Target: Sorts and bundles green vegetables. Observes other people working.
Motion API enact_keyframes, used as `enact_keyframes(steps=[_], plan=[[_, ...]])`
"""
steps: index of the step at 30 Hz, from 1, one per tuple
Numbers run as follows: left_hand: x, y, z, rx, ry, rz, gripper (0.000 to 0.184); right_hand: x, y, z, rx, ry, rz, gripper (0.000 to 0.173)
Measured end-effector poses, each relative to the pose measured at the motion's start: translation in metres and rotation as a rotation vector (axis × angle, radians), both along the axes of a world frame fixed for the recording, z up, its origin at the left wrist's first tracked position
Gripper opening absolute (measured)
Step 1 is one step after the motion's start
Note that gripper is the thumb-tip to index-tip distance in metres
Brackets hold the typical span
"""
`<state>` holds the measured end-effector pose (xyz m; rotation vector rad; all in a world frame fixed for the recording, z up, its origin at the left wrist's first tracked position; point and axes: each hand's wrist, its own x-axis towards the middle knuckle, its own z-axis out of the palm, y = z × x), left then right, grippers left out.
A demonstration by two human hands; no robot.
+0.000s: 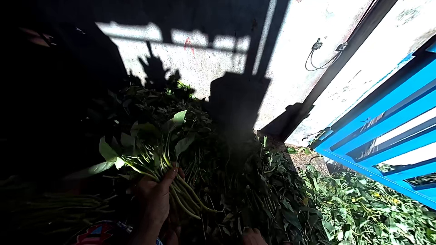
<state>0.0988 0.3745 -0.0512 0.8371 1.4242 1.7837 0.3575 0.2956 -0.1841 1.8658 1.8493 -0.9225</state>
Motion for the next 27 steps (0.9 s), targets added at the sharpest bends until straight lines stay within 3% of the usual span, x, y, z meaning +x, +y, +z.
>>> enact_keyframes(steps=[3,5,6,8,10,13,15,21,22,24,26,27], plan=[[0.007,-0.001,0.000,-0.046,-0.065,-0.063,0.017,-0.017,0.014,0.030,0.555,0.419,-0.049,0.033],[0.009,0.000,0.000,-0.064,-0.122,-0.074,0.014,-0.025,0.023,0.029,0.637,0.732,0.049,0.051],[0.007,0.001,-0.001,-0.066,-0.137,-0.077,0.014,-0.029,0.024,0.028,0.631,0.770,0.120,0.051],[0.003,0.002,0.000,-0.059,-0.136,-0.059,0.014,-0.036,0.023,0.021,0.709,0.714,0.226,0.031],[-0.005,0.003,0.000,-0.032,-0.112,-0.024,0.014,-0.035,0.017,0.018,0.676,0.806,0.194,0.026],[-0.009,0.002,0.007,-0.047,-0.100,0.013,0.014,-0.034,0.005,0.031,0.343,1.229,-0.059,0.043],[-0.006,0.001,0.011,-0.062,-0.112,0.001,0.013,-0.040,-0.002,0.046,0.223,1.344,-0.187,0.041],[-0.004,0.003,0.015,-0.033,-0.139,0.132,0.014,-0.059,-0.010,0.044,0.239,1.397,-0.648,0.034],[-0.005,0.003,0.015,-0.026,-0.142,0.152,0.014,-0.058,-0.010,0.043,0.247,1.396,-0.631,0.033],[-0.007,0.003,0.016,-0.026,-0.154,0.186,0.012,-0.052,-0.013,0.040,0.398,1.276,-0.354,0.032],[-0.008,0.003,0.018,-0.039,-0.175,0.241,0.012,-0.048,-0.015,0.038,0.703,0.945,-0.042,0.035],[-0.008,0.002,0.017,-0.039,-0.179,0.264,0.013,-0.047,-0.017,0.032,0.809,0.791,0.004,0.036]])
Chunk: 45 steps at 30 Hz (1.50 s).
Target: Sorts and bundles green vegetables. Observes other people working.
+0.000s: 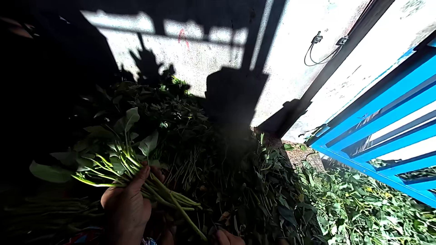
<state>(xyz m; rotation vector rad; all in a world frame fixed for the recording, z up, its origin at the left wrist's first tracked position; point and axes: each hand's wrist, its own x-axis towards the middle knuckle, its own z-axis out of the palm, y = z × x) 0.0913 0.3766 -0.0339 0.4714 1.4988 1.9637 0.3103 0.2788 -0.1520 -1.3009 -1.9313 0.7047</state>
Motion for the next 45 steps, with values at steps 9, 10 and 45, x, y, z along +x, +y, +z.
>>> enact_keyframes(steps=[9,10,45], plan=[[-0.017,-0.005,0.004,0.142,0.069,0.014,0.012,0.055,0.038,-0.062,-0.703,-0.645,-0.149,0.072],[-0.008,-0.006,0.003,0.091,0.046,-0.008,0.012,0.056,0.052,-0.064,-0.625,-0.647,-0.241,0.058],[0.048,-0.011,-0.033,-0.188,-0.214,-0.559,0.021,0.053,0.052,0.003,-0.587,0.961,-0.349,0.016]])
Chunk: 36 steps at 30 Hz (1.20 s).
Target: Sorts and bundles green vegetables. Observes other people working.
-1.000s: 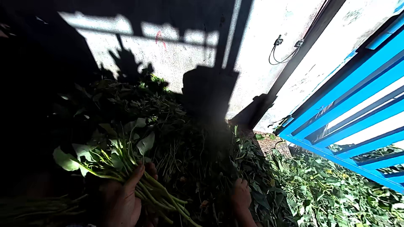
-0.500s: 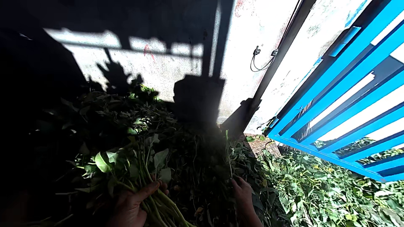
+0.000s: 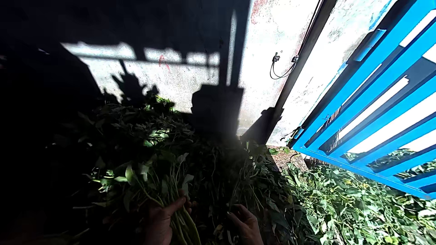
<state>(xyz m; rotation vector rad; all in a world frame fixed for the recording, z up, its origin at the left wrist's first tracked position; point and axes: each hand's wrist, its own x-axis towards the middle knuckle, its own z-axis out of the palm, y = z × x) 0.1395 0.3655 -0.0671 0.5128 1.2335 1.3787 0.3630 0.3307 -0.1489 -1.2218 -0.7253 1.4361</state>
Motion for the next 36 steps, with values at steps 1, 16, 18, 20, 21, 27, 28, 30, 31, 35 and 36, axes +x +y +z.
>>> enact_keyframes(steps=[1,16,18,20,21,27,28,30,31,35,36], plan=[[0.002,0.000,-0.005,0.014,0.034,-0.001,0.022,-0.007,-0.001,0.000,0.039,-0.019,0.041,0.016],[0.002,0.005,-0.018,0.094,0.186,-0.013,0.037,-0.054,-0.023,-0.012,0.259,-0.294,0.358,0.018],[0.003,0.004,-0.017,0.098,0.185,-0.005,0.040,-0.053,-0.023,-0.013,0.262,-0.311,0.377,0.018],[0.003,0.003,-0.017,0.101,0.181,-0.012,0.035,-0.052,-0.023,-0.011,0.243,-0.277,0.400,0.018],[0.004,0.003,-0.016,0.099,0.182,-0.019,0.032,-0.053,-0.022,-0.009,0.225,-0.228,0.404,0.019],[0.014,-0.003,-0.019,0.089,0.195,-0.092,0.034,-0.071,-0.020,0.018,-0.020,0.003,0.210,0.023],[0.016,-0.004,-0.018,0.080,0.205,-0.100,0.035,-0.073,-0.021,0.021,-0.016,0.028,0.173,0.022],[0.016,-0.005,-0.019,0.071,0.225,-0.114,0.034,-0.077,-0.022,0.026,-0.037,0.115,0.112,0.021],[0.016,-0.005,-0.019,0.071,0.230,-0.117,0.033,-0.078,-0.023,0.028,-0.065,0.165,0.073,0.019],[0.017,-0.003,-0.019,0.070,0.196,-0.073,0.026,-0.081,-0.027,0.023,0.125,0.026,0.049,0.015],[0.016,-0.001,-0.019,0.073,0.187,-0.027,0.023,-0.082,-0.028,0.019,0.247,-0.194,0.080,0.017]])
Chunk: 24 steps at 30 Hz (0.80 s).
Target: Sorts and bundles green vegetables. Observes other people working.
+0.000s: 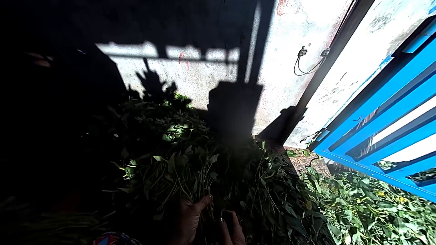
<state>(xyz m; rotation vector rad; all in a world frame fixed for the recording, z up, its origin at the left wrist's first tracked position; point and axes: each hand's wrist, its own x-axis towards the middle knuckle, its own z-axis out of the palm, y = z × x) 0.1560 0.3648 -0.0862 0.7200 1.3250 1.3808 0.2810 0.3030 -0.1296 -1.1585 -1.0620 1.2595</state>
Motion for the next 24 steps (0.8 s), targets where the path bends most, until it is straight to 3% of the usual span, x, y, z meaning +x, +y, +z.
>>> enact_keyframes(steps=[2,4,7,9,10,13,16,19,22,24], plan=[[-0.006,0.007,0.004,0.007,-0.014,0.132,0.016,0.001,-0.005,-0.004,0.209,-0.507,0.036,0.019],[-0.018,0.017,0.011,0.010,-0.011,0.242,0.016,0.005,-0.010,-0.008,0.242,-0.833,0.169,0.020],[-0.026,0.016,0.008,0.010,0.035,0.194,0.020,0.025,0.000,0.005,-0.120,-1.063,0.488,0.029],[-0.017,0.008,0.001,0.020,0.075,0.108,0.022,0.042,0.018,0.018,-0.300,-1.236,0.549,0.036],[-0.013,0.006,-0.001,0.030,0.091,0.070,0.022,0.050,0.026,0.021,-0.286,-1.277,0.510,0.036],[-0.008,0.004,-0.003,0.045,0.182,-0.026,0.023,0.059,0.038,0.026,0.102,-1.060,0.209,0.034],[-0.004,-0.002,-0.005,0.042,0.345,-0.126,0.021,0.033,0.051,0.037,0.471,-0.758,0.025,0.042],[-0.001,-0.007,-0.006,0.062,0.484,-0.213,0.015,0.012,0.065,0.042,0.583,-0.777,-0.015,0.042],[-0.004,-0.006,-0.010,0.070,0.448,-0.216,0.015,0.009,0.069,0.037,0.651,-0.795,-0.087,0.018],[-0.007,-0.006,-0.007,0.027,0.416,-0.199,0.019,0.012,0.064,0.036,0.653,-0.776,-0.085,0.015]])
